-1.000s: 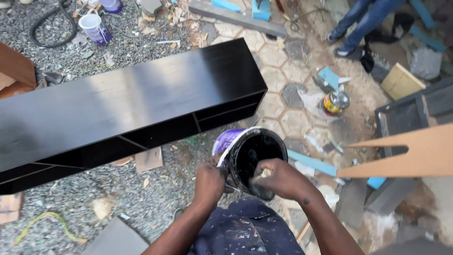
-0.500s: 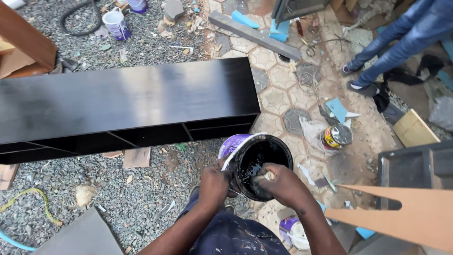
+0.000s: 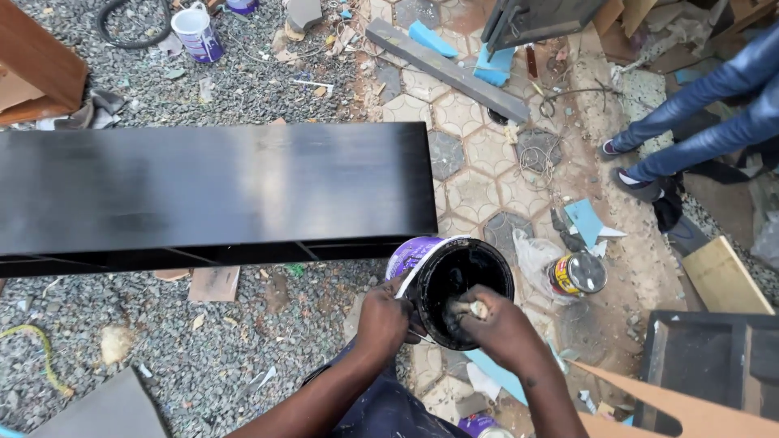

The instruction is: Painting a black wooden shelf unit using a brush and black paint in an outdoor workshop.

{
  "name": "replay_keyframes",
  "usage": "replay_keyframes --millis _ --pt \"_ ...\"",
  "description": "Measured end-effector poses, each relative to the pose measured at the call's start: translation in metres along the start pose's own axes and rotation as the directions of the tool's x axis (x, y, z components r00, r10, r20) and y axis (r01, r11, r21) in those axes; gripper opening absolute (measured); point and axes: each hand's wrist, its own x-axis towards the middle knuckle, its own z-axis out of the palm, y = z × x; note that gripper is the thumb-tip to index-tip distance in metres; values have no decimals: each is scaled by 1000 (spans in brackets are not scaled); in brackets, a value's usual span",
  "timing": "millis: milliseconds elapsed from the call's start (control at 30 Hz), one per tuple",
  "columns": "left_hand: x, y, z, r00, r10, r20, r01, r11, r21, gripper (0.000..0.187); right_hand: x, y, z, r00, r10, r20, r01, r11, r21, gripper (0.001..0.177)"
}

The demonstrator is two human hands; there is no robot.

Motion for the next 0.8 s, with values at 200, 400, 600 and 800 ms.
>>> replay_keyframes --millis 200,400,600,800 --pt "40 53 28 998 -17 -56 25 989 145 51 48 -11 -45 996 11 94 -14 999 34 6" --pt "77 96 48 995 28 -91 -18 993 114 62 89 -14 -87 998 8 62 -12 997 70 17" --pt "116 100 76 980 131 -146 -109 982 152 35 140 -71 -120 972 -232 -23 229 968 -107 24" --pt "133 137 119 945 110 -307 -113 994 9 58 192 -90 -169 945 -222 241 244 967 -68 15"
